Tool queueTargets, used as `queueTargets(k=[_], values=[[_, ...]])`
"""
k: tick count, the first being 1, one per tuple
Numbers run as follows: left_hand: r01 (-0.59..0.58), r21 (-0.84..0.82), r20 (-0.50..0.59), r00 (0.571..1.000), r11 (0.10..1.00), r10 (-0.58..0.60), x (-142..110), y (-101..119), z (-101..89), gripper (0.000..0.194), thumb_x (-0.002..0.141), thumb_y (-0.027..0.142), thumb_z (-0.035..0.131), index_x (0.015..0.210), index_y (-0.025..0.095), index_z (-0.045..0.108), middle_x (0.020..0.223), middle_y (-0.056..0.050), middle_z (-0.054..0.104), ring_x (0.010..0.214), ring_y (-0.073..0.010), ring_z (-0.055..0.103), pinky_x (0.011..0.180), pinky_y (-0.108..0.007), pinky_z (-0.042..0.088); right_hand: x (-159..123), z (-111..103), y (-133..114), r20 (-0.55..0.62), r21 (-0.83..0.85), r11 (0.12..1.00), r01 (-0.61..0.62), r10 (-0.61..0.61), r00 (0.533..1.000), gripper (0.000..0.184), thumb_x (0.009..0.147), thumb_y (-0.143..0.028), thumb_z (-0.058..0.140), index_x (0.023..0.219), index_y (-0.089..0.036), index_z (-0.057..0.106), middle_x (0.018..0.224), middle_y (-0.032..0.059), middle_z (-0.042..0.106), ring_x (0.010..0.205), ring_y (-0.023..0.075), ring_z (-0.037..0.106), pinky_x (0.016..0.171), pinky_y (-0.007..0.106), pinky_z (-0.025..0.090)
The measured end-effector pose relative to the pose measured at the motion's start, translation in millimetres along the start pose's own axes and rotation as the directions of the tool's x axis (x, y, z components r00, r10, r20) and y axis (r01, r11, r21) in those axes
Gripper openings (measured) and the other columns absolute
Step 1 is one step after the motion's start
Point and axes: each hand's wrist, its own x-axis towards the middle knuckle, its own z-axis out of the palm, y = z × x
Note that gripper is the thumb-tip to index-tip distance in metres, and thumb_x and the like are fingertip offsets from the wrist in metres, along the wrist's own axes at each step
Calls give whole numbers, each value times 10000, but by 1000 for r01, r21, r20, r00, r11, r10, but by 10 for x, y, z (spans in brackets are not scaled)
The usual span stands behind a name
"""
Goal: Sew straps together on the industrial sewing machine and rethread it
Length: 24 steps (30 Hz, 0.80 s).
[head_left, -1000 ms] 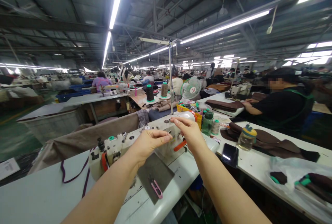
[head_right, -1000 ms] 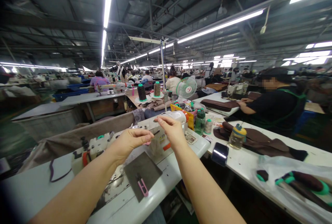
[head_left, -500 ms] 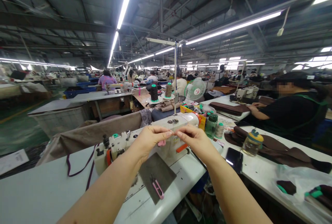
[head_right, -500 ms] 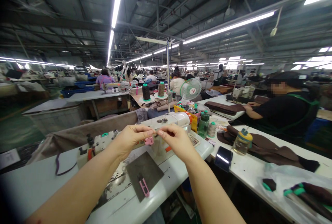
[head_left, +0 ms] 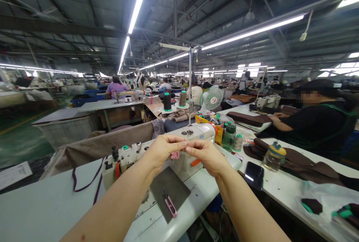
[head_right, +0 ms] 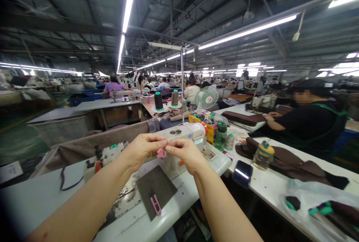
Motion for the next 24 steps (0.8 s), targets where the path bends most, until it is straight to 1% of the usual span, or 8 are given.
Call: queueTargets(k=[3,6,8,10,13,16,20,24], values=[[11,-45,-20,1000,999,-12,41,-15,10,513,531,518,993,770,118,778,593,-53,622,545,-151,549,553,-292,414,-10,32,-7,-42,-186,974,130,-141,989,267,797,-469,834,790,-204,802,789,24,682,775,186,607,762,333,484],[-44,-43,-107,994,998,39,109,-17,7,454,525,489,978,744,150,768,606,-37,620,528,-162,543,542,-311,430,-69,78,-115,14,-483,820,308,-344,939,190,894,-369,741,768,-231,778,813,34,651,809,200,606,772,344,486],[-182,117,-187,961,976,201,151,9,5,314,563,406,939,686,169,774,673,-45,645,622,-186,594,612,-326,474,-93,98,-221,78,-637,656,405,-468,880,189,968,-317,650,841,-238,767,873,55,648,856,211,604,791,353,484],[-288,354,-210,903,890,376,179,59,13,134,607,284,874,644,193,784,736,-45,666,730,-197,622,691,-313,487,-66,101,-318,129,-724,506,469,-568,813,218,1020,-287,558,938,-236,754,957,84,653,914,225,605,812,360,482],[-327,598,-153,850,732,504,191,159,34,77,674,151,766,638,217,780,762,-23,692,776,-191,628,734,-289,469,73,92,-400,195,-750,408,520,-615,764,260,1054,-260,458,1017,-226,714,1120,114,665,1001,230,623,862,352,482],[-289,731,-130,831,619,541,189,256,27,165,730,96,702,664,225,779,748,-6,722,767,-190,638,730,-286,438,258,103,-407,180,-758,457,465,-540,822,241,1050,-232,406,997,-242,641,1040,73,699,902,201,646,780,302,457],[-206,872,-99,814,443,573,197,363,-41,143,820,169,718,753,246,818,815,-31,777,789,-221,656,716,-324,400,483,161,-404,-9,-766,590,256,-408,913,141,1016,-227,444,939,-270,555,710,-14,662,655,181,616,645,286,382],[-193,966,24,731,172,682,220,445,-97,189,863,161,709,745,252,824,884,-65,797,911,-272,628,796,-381,384,689,202,-458,-99,-642,741,198,-336,937,130,980,-230,515,858,-273,526,624,-39,656,597,179,628,638,288,397]])
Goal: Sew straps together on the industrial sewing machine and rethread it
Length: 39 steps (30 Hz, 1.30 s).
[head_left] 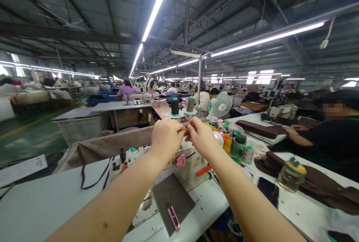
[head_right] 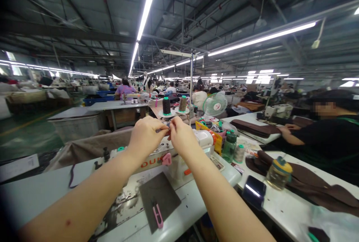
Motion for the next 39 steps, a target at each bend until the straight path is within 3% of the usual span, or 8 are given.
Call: queueTargets(k=[3,7,12,17,20,24,30,39], values=[[16,17,-95,995,1000,-14,40,-33,7,159,868,171,733,778,262,828,910,-62,800,962,-289,600,844,-399,387,135,6,-12,-35,42,998,-39,41,999,153,943,-242,558,795,-268,532,561,-54,619,570,175,602,636,286,411],[131,-197,-134,978,972,-159,53,-106,120,107,858,193,766,835,272,834,895,-38,794,945,-272,606,862,-376,414,245,9,7,-36,133,989,-72,77,996,158,909,-336,582,771,-259,582,474,-66,521,490,155,521,547,267,372],[208,-469,-155,937,858,-312,14,-150,298,152,832,203,789,968,260,828,833,-12,748,782,-211,571,737,-309,402,266,2,41,88,311,931,-190,171,981,212,834,-438,649,777,-240,597,443,-73,499,387,115,399,433,238,277],[176,-615,-143,934,769,-328,2,-114,367,70,849,274,748,837,228,800,879,-21,734,772,-184,544,749,-296,406,239,-32,43,217,444,851,-279,200,956,265,755,-454,710,781,-217,593,528,-35,605,421,95,426,439,217,272],[204,-789,-49,920,580,-389,25,-92,421,181,818,388,779,843,208,775,848,-21,706,771,-176,552,758,-289,420,209,-53,43,175,479,854,-202,133,976,283,779,-470,704,806,-210,594,590,-26,626,479,102,458,482,227,320],[198,-969,110,881,148,-459,61,-70,486,334,703,441,894,822,172,734,835,-16,696,806,-155,579,780,-260,443,126,-81,24,13,489,871,53,-68,998,345,830,-428,736,1081,-246,584,657,-82,535,580,125,484,551,240,370],[272,-925,372,783,-264,-498,73,-44,467,347,611,191,960,843,109,715,758,0,642,586,-57,458,501,-187,257,29,-60,24,-117,-55,896,441,-444,888,48,918,-183,653,898,-216,682,880,32,615,831,183,589,750,306,480],[328,-830,530,712,-451,-460,49,0,494,203,783,70,829,901,135,677,780,9,630,603,-69,518,555,-172,370,-6,81,77,-156,-285,805,520,-574,804,131,968,-138,558,916,-201,661,881,54,615,839,200,591,775,321,489]])
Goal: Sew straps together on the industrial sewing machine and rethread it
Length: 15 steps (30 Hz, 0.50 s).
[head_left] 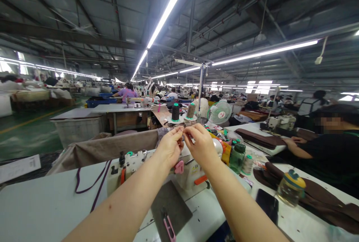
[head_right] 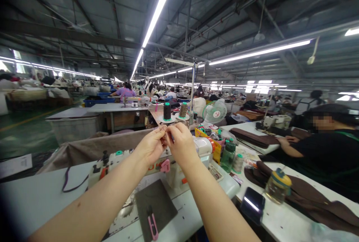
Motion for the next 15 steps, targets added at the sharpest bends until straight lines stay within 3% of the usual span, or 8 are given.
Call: queueTargets(k=[4,8,11,15], values=[[11,70,165,986,998,-23,-94,34,-44,258,739,165,914,902,121,720,895,-31,675,728,-98,578,659,-196,435,17,-53,5,-19,97,993,-62,64,998,89,873,-135,567,848,-215,595,853,30,589,833,193,573,772,312,477],[14,173,399,913,985,-83,-261,156,-86,395,709,304,984,966,114,752,920,-35,664,793,-99,573,693,-189,430,82,-216,27,38,259,962,-89,82,996,74,837,-149,571,809,-216,578,820,6,568,769,162,544,707,276,450],[48,234,428,892,971,-147,-340,232,-82,365,734,303,974,931,105,740,910,-33,643,802,-94,565,695,-184,431,123,-322,51,113,306,950,-67,33,993,69,850,-166,582,800,-212,594,810,0,563,757,152,536,697,268,433],[79,241,406,897,967,-174,-360,230,-60,389,695,292,997,876,91,717,865,-39,634,775,-90,559,722,-180,459,131,-393,64,175,306,949,-73,20,984,67,839,-157,588,801,-212,593,820,-2,566,775,151,539,718,271,427]])
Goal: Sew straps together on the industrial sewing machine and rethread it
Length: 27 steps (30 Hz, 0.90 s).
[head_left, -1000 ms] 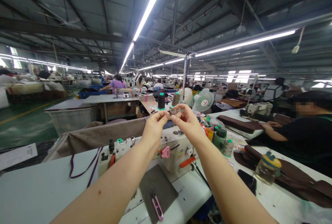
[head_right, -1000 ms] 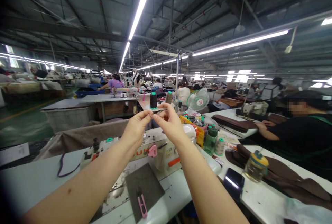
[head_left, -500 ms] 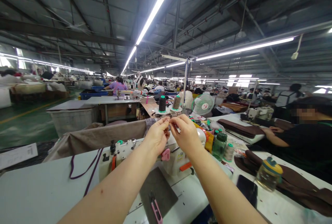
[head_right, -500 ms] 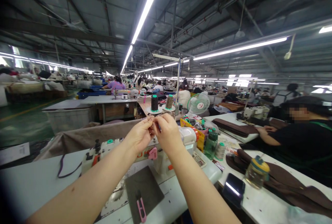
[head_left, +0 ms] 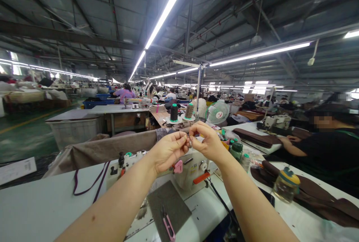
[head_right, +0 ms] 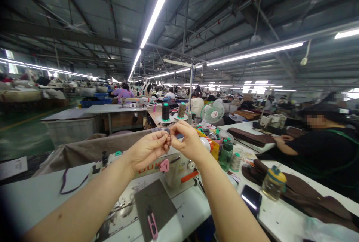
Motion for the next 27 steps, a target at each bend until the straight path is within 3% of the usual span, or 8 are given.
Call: queueTargets(k=[5,10,13,15,17,20,23,27], values=[[-17,26,-46,999,1000,18,-31,-83,-12,436,664,288,1006,912,98,702,793,-27,626,704,-89,555,672,-192,456,-11,-75,-51,95,3,998,-59,59,994,23,903,-229,582,900,-216,601,864,2,563,801,160,525,736,284,422],[-5,150,-17,1000,989,8,-162,-108,-32,765,660,233,974,1339,185,625,739,26,602,619,-111,552,605,-234,437,29,-132,31,-62,40,965,-259,261,963,223,1021,-453,520,968,-239,557,775,-34,491,695,152,469,649,283,380],[48,278,-13,999,959,-46,-217,-127,-47,834,685,258,920,1446,216,580,758,39,567,540,-105,519,541,-260,400,44,-140,115,-112,40,954,-296,299,948,286,1010,-530,537,964,-248,548,758,-33,488,683,159,473,633,285,382],[74,377,-26,997,923,-69,-232,-151,-62,688,712,278,860,1364,185,663,714,37,528,530,-108,511,543,-269,395,42,-136,143,-126,38,951,-306,308,943,306,997,-555,551,954,-252,545,738,-36,481,670,161,469,622,284,377],[79,473,-45,997,877,-65,-244,-171,-66,432,737,284,784,1147,148,767,685,21,511,533,-108,509,557,-273,397,35,-125,150,-140,31,948,-315,317,938,298,982,-549,571,953,-254,545,698,-48,456,644,159,457,610,281,365],[-10,562,-42,998,827,41,-274,-171,-37,133,734,260,711,791,144,745,770,-8,523,545,-99,536,557,-270,406,20,-89,147,-152,-13,947,-322,316,936,226,955,-468,604,957,-250,545,635,-73,419,595,149,424,601,279,342],[-138,585,4,986,799,168,-311,-155,14,133,766,260,704,690,156,672,839,-8,499,545,-93,551,541,-264,413,4,-22,142,-147,-78,950,-302,289,946,160,936,-394,597,934,-248,531,602,-87,411,564,140,398,592,276,322],[-215,614,52,971,760,233,-330,-183,24,224,851,309,718,689,162,669,854,-16,500,547,-87,514,549,-261,420,-14,45,125,-141,-190,945,-268,244,959,108,943,-348,567,929,-249,526,595,-90,408,557,138,407,599,270,331]])
